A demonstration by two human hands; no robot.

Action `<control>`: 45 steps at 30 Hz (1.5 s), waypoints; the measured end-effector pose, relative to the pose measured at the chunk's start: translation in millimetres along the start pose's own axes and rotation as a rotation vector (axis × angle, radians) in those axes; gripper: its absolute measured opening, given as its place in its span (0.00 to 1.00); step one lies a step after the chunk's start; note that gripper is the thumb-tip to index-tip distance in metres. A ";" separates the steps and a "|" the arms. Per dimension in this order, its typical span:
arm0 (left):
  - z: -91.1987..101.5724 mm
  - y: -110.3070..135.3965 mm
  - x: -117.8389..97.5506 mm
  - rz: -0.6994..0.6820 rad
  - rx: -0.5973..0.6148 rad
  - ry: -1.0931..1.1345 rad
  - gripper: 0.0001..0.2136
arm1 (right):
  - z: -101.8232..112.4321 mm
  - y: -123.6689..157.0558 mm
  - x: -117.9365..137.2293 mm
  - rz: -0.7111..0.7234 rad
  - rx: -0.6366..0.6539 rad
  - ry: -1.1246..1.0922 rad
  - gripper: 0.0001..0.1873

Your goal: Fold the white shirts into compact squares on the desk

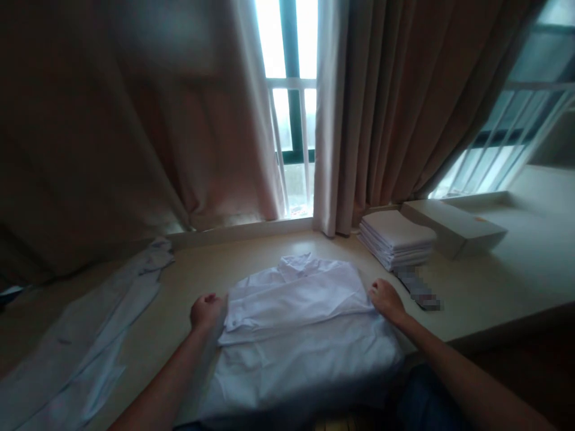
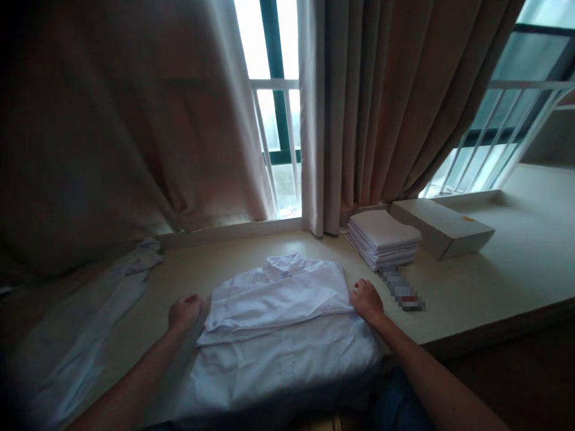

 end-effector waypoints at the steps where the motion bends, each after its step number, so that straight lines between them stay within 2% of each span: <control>1: 6.3 -2.6 -4.0 -0.039 -0.026 -0.030 0.13 | 2.1 -7.3 12.4 0.065 -0.052 -0.006 0.18; 3: 7.3 -0.4 -12.9 -0.137 -0.012 -0.079 0.15 | 0.7 -18.5 41.9 0.181 -0.117 -0.023 0.22; 4: 0.6 5.1 -16.3 -0.191 0.035 -0.092 0.15 | -3.6 -22.2 56.6 0.217 -0.118 -0.029 0.24; 7: -39.6 34.8 -16.8 -0.366 0.271 -0.114 0.19 | -25.9 -25.7 88.5 0.242 -0.072 -0.007 0.30; 9: -69.8 56.1 -6.6 -0.492 0.427 -0.254 0.29 | -45.0 -24.0 92.8 0.192 0.002 0.029 0.37; 10: -81.6 63.4 1.1 -0.539 0.468 -0.365 0.33 | -53.6 -22.6 90.4 0.158 0.036 0.049 0.40; 13: -100.6 68.0 22.4 -0.611 0.456 -0.680 0.36 | -67.7 -20.4 77.9 0.113 0.072 0.092 0.45; 15: -104.6 63.4 27.4 -0.628 0.419 -0.779 0.37 | -69.0 -23.7 73.3 0.129 0.069 0.104 0.46; 18: -107.3 57.5 23.6 -0.637 0.394 -0.850 0.38 | -68.0 -35.8 73.7 0.144 0.091 0.113 0.47; 23: -110.7 53.8 12.3 -0.599 0.333 -0.889 0.40 | -67.1 -58.0 82.5 0.169 0.102 0.118 0.45; 27: -113.4 54.8 7.1 -0.587 0.319 -0.896 0.40 | -63.9 -71.6 85.4 0.163 0.065 0.116 0.48; 33: -113.8 54.4 6.3 -0.596 0.310 -0.866 0.42 | -67.8 -89.9 87.3 0.069 -0.018 0.125 0.41; 38: -113.8 50.9 7.0 -0.586 0.320 -0.843 0.42 | -82.4 -95.9 85.3 0.076 0.062 0.162 0.46; 45: -112.0 55.3 1.8 -0.550 0.342 -0.824 0.42 | -82.8 -94.4 83.1 0.089 0.087 0.190 0.45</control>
Point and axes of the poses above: each hand's wrist, its own y-axis away from the middle knuckle, its own z-axis out of the back of the hand, x = y × z, the point moved 5 cm from there along -y, towards the middle knuckle, and after that the axes turned 8 degrees about y, right-handed, at the moved point
